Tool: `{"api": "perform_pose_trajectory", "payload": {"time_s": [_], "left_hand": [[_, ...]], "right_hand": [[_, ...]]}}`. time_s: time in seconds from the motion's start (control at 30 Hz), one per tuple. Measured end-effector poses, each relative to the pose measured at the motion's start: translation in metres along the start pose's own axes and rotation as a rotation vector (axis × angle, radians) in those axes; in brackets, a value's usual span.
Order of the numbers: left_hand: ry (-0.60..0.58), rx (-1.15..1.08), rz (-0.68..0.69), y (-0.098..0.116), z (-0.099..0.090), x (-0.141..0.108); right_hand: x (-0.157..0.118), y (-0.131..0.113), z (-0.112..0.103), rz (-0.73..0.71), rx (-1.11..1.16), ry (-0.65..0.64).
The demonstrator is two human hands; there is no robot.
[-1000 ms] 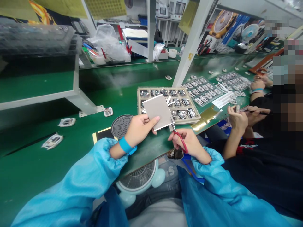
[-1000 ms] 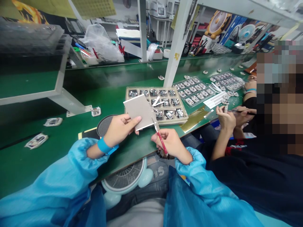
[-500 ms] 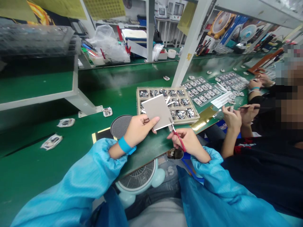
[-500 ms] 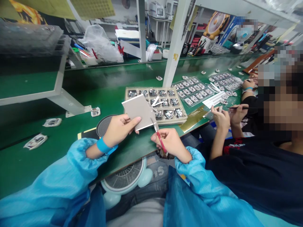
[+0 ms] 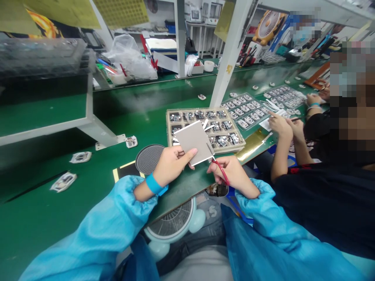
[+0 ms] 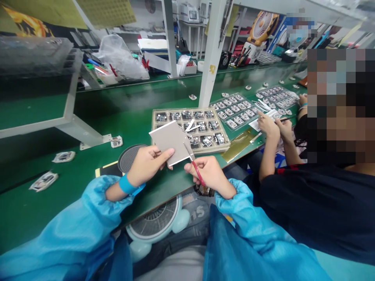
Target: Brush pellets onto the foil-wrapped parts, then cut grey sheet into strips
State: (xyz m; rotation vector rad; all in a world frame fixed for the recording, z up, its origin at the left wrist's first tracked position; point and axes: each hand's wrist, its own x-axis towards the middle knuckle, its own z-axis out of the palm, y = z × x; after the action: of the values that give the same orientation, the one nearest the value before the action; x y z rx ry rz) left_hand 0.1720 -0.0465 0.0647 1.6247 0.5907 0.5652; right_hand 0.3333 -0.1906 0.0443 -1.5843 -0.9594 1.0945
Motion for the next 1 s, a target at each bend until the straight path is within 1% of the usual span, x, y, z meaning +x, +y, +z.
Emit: {"api": "perform_pose_trajectory", "payload": {"time_s": [0.1,0.23,0.33,0.47,0.57,0.73,0.87,1.0], "left_hand": [[-0.017,0.007,0.001,-0.002,-0.001,0.0],[-0.027,0.006,-0.002,-0.001,-0.001,0.0],[-0.054,0.01,-0.022,-0.001,-0.001,-0.001],[-0.06,0.04,-0.026,0.0,-0.001,-0.001],[-0.074,0.044,-0.025,0.001,-0.001,0.0],[-0.085,0.056,-0.029,0.002,-0.002,-0.001],[-0.06,0.062,-0.018,0.003,-0.004,0.0],[0.051,0.032,-0.005,0.0,-0.005,0.002]], "right_hand": [[0.001,-0.003,0.0,0.0,0.022,-0.001],[0.004,-0.006,-0.001,0.035,0.005,0.008],[0.007,-0.006,-0.001,0.022,0.028,0.004],[0.01,-0.009,0.002,0.06,0.031,0.025],[0.012,-0.011,0.003,0.036,0.046,0.023],[0.016,-0.017,0.002,0.07,0.006,0.062],[0.014,-0.016,0.0,0.051,0.017,0.036],[0.012,-0.009,0.0,0.009,0.004,-0.006]]}}
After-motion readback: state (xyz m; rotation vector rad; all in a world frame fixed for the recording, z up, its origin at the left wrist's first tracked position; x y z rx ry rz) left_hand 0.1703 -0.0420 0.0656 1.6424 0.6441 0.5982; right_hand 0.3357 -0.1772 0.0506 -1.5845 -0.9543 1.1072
